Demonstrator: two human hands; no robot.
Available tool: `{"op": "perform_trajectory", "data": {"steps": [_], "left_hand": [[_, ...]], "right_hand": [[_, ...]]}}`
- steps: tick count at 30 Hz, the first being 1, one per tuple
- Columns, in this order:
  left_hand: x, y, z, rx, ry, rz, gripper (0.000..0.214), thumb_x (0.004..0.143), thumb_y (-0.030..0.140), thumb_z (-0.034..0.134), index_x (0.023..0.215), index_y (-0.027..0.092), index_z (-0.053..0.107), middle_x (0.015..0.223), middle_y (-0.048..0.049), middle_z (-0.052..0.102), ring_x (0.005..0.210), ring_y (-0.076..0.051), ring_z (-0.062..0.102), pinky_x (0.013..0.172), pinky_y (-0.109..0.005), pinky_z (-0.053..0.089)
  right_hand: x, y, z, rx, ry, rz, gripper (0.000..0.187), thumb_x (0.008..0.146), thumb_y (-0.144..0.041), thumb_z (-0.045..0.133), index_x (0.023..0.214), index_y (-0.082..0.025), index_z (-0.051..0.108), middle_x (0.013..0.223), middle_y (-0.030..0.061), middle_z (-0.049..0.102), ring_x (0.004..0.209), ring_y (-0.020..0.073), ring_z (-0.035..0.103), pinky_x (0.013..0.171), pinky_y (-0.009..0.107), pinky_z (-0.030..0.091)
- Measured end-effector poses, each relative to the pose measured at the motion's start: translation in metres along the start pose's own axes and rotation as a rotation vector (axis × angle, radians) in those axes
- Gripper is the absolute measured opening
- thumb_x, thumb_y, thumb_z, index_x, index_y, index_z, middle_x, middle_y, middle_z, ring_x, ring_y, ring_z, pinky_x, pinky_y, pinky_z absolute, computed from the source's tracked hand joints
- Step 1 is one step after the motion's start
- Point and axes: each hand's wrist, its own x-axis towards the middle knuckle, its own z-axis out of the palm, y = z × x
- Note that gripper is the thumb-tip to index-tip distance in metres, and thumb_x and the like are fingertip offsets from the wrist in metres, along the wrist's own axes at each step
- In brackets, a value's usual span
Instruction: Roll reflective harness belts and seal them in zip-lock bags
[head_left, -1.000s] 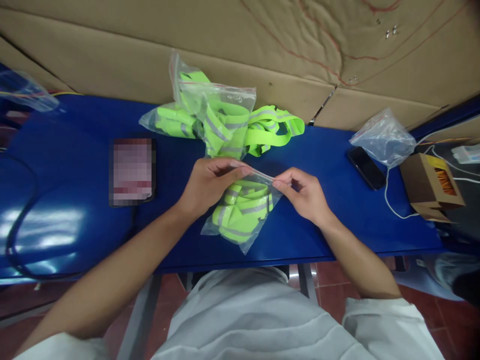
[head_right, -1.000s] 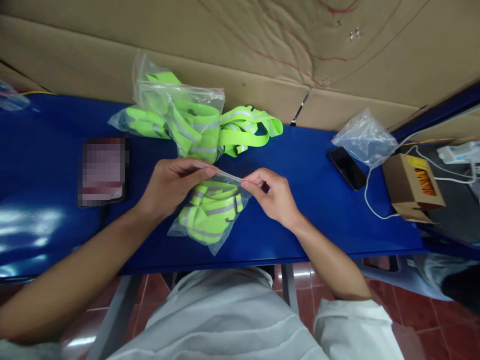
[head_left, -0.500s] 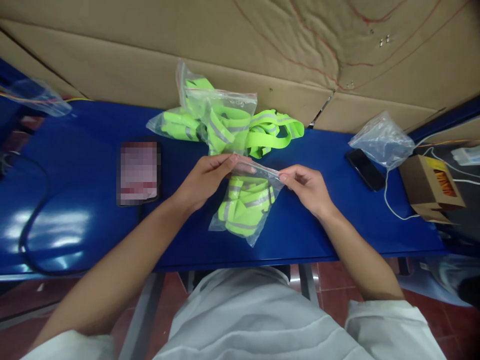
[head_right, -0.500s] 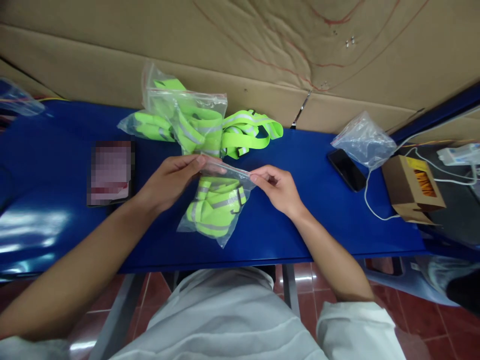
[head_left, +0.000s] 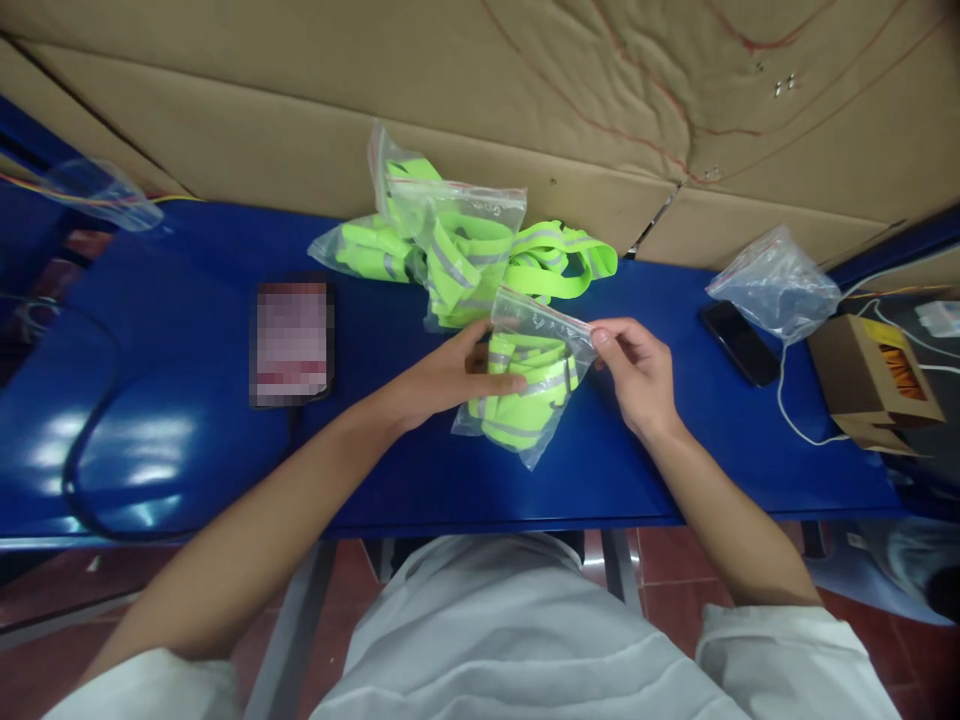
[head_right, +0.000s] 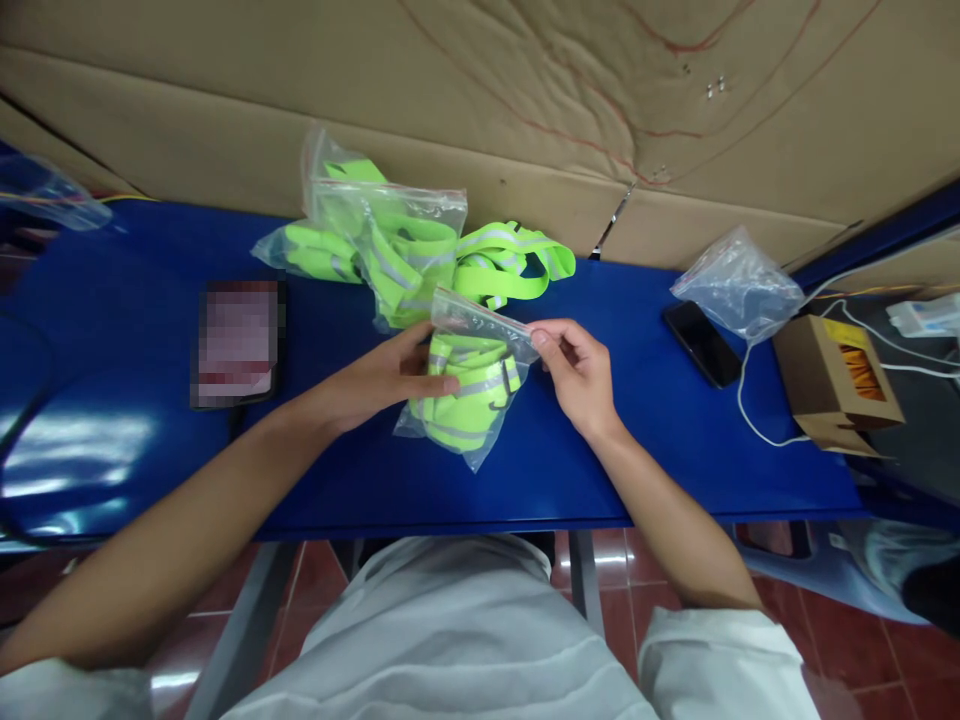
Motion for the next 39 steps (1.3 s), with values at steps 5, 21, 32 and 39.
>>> {"op": "perform_trajectory", "data": {"steps": [5,21,32,39], "left_hand": [[-0.002,0.000,-0.001,0.102,0.092,0.050,0.084,0.068,0.039,0.094,0.140,0.021,0.055,0.112,-0.0072,0.074,0.103,-0.024,0.072,0.082,-0.032,0.058],[-0.052,-0.038,-0.043,0.749,0.748,0.583,0.097,0.097,0.044,0.068,0.168,0.028,0.004,0.172,-0.0239,0.015,0.154,-0.039,0.036,0.114,-0.053,0.049],[-0.041,-0.039,0.014,1.450,0.173,1.122,0.036,0.101,0.021,0.058,0.136,0.022,0.059,0.131,-0.0159,0.066,0.118,-0.028,0.070,0.101,-0.043,0.058],[-0.003,-0.040,0.050,0.631,0.145,0.635,0.045,0.103,0.038,0.057,0.143,0.024,0.041,0.137,-0.0138,0.054,0.105,-0.018,0.070,0.085,-0.033,0.066]], "right_hand": [[0.001,0.001,-0.001,0.076,0.060,0.035,0.036,0.103,-0.056,0.056,0.117,-0.027,0.071,0.089,0.0017,0.067,0.070,0.0136,0.058,0.064,0.028,0.052],[0.097,0.016,0.056,-1.062,-0.296,-0.530,0.078,0.095,-0.048,0.070,0.161,-0.016,0.041,0.167,0.0223,0.035,0.153,0.0451,0.032,0.121,0.066,0.024],[0.108,0.008,0.010,-0.312,0.146,-0.213,0.052,0.101,-0.063,0.047,0.111,-0.018,0.070,0.091,0.0068,0.073,0.080,0.0213,0.067,0.073,0.031,0.052],[0.043,-0.004,-0.018,-0.191,-0.047,-0.307,0.026,0.100,-0.033,0.047,0.105,-0.020,0.069,0.095,0.0040,0.074,0.079,0.0176,0.068,0.074,0.030,0.053]]}}
